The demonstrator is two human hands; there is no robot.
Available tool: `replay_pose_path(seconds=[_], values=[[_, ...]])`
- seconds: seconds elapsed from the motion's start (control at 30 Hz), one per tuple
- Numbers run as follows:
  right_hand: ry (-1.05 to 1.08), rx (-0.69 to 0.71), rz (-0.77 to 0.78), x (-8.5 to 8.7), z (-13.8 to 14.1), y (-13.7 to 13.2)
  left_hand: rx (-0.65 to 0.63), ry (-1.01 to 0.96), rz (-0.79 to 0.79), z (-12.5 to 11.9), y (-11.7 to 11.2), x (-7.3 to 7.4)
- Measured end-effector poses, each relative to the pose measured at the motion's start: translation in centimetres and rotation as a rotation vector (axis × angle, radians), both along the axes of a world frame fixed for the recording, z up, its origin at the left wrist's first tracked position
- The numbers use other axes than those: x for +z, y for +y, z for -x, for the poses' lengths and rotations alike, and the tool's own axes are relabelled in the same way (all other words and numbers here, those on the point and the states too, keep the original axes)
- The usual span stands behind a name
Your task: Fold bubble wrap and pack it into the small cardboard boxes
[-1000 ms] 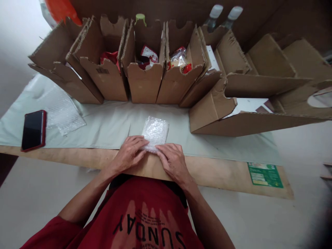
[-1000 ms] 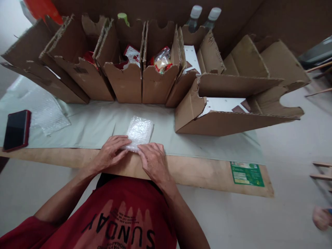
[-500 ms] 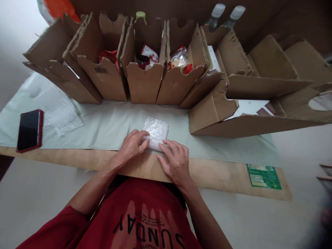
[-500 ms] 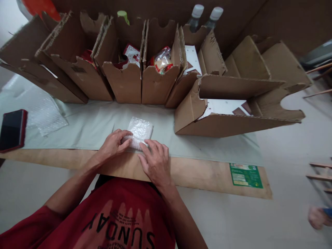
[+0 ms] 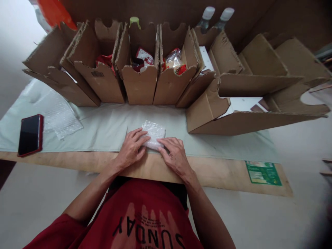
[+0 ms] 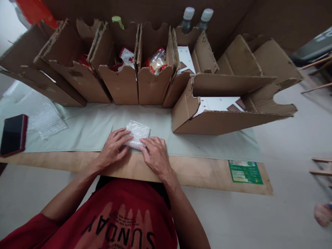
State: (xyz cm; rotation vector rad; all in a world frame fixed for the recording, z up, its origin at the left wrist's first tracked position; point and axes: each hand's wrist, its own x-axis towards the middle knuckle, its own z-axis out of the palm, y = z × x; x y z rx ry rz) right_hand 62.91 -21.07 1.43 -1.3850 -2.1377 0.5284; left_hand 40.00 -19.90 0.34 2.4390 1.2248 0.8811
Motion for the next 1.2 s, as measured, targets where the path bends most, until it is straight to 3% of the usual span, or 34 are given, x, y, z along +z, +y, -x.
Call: replay_pose_path(seconds=[0.1,0.23,0.37,0.43,0.57,0.67,0.77,0.83,1.03,1.2], values=[[0.006,0.009,0.047,0.4,-0.2,-0.3,-0.015,-0.036,0.068,0.1,0.3,0.4],[-0.067,-0.078,-0.138,0.5,0.1,-1.3,-0.031,-0.015,0.195,0.1,1.0,1.4],[-0.217,-0.036,-0.248,0.2,0.8,-1.6,0.0,0.007,0.267,-0.4,2.2,1.7],[-0.241,-0.033,-0.234,-0.1,1.0,-1.0,0.083,-0.038,0.267,-0.8,2.5,1.6],[-0.125,-0.109,-0.16,-1.0,0.9,0.6,0.388,-0.319,0.294,-1.1,1.1,1.7],[-0.046,-0.151,-0.121,-1.3,0.8,1.0,0.507,-0.637,0.561,-1.0,-1.1,1.8],[0.018,-0.172,-0.094,-1.2,0.9,0.4,0.451,-0.959,0.964,-1.3,-3.0,2.0],[0.076,-0.15,-0.07,-0.8,1.0,-0.4,0.378,-1.112,1.108,-1.9,-3.5,2.0],[0.17,-0.079,-0.02,0.8,1.8,-3.3,0.192,-1.346,1.185,-3.4,-3.3,2.2],[0.225,-0.129,-0.005,1.3,2.0,-4.8,0.193,-1.442,1.156,-3.8,-3.8,2.6]])
